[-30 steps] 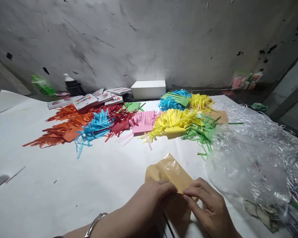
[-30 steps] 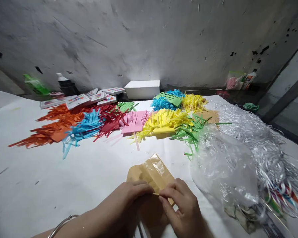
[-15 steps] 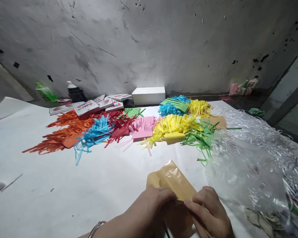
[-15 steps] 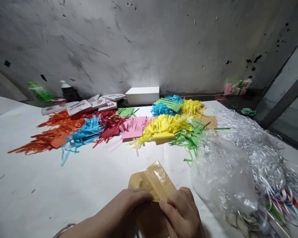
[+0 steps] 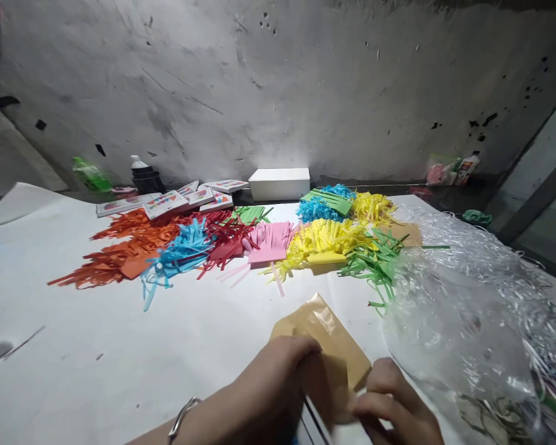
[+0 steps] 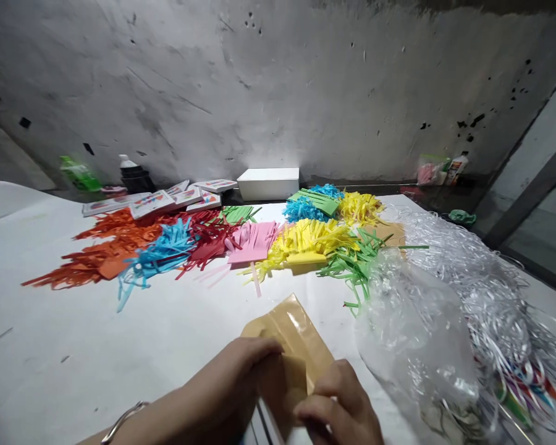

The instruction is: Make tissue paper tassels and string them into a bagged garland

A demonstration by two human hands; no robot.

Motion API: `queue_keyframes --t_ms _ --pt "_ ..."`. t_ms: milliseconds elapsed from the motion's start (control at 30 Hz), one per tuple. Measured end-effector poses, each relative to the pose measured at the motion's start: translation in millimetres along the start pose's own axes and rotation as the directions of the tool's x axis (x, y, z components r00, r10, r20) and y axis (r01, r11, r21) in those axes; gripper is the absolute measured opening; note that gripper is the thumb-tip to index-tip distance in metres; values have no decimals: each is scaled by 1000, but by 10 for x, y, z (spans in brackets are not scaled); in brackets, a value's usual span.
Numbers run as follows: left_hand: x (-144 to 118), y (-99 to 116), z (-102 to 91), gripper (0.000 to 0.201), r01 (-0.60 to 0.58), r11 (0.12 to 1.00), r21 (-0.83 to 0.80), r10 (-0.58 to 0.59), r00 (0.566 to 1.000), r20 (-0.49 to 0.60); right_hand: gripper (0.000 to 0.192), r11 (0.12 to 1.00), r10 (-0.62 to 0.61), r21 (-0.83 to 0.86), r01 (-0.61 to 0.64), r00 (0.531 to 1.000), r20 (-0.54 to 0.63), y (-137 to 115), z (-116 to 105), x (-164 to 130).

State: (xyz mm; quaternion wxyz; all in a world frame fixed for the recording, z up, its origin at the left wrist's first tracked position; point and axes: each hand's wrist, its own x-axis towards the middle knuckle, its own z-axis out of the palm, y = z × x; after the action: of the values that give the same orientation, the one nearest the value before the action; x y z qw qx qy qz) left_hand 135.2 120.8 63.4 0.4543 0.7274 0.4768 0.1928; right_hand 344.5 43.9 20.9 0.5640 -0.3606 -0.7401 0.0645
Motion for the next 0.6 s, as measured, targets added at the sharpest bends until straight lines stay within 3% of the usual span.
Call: queue_keyframes --t_ms 133,300,400,500,600 --pt "50 -29 -169 55 -116 978 174 146 974 -173 15 959 239 163 -234 971 -16 65 -99 13" --pt "-142 76 -393 26 -207 943 259 265 941 -212 10 874 349 353 -333 937 21 162 -235 97" --pt "-386 181 -490 29 -172 949 263 235 944 -230 5 804 426 409 -431 898 111 27 -324 219" --pt "-630 272 -526 32 -127 954 272 206 936 -285 16 707 445 422 -568 820 358 -327 -304 405" --pt "-812 315 -496 29 -97 961 258 183 925 -333 23 624 527 310 -717 680 510 -758 -96 582"
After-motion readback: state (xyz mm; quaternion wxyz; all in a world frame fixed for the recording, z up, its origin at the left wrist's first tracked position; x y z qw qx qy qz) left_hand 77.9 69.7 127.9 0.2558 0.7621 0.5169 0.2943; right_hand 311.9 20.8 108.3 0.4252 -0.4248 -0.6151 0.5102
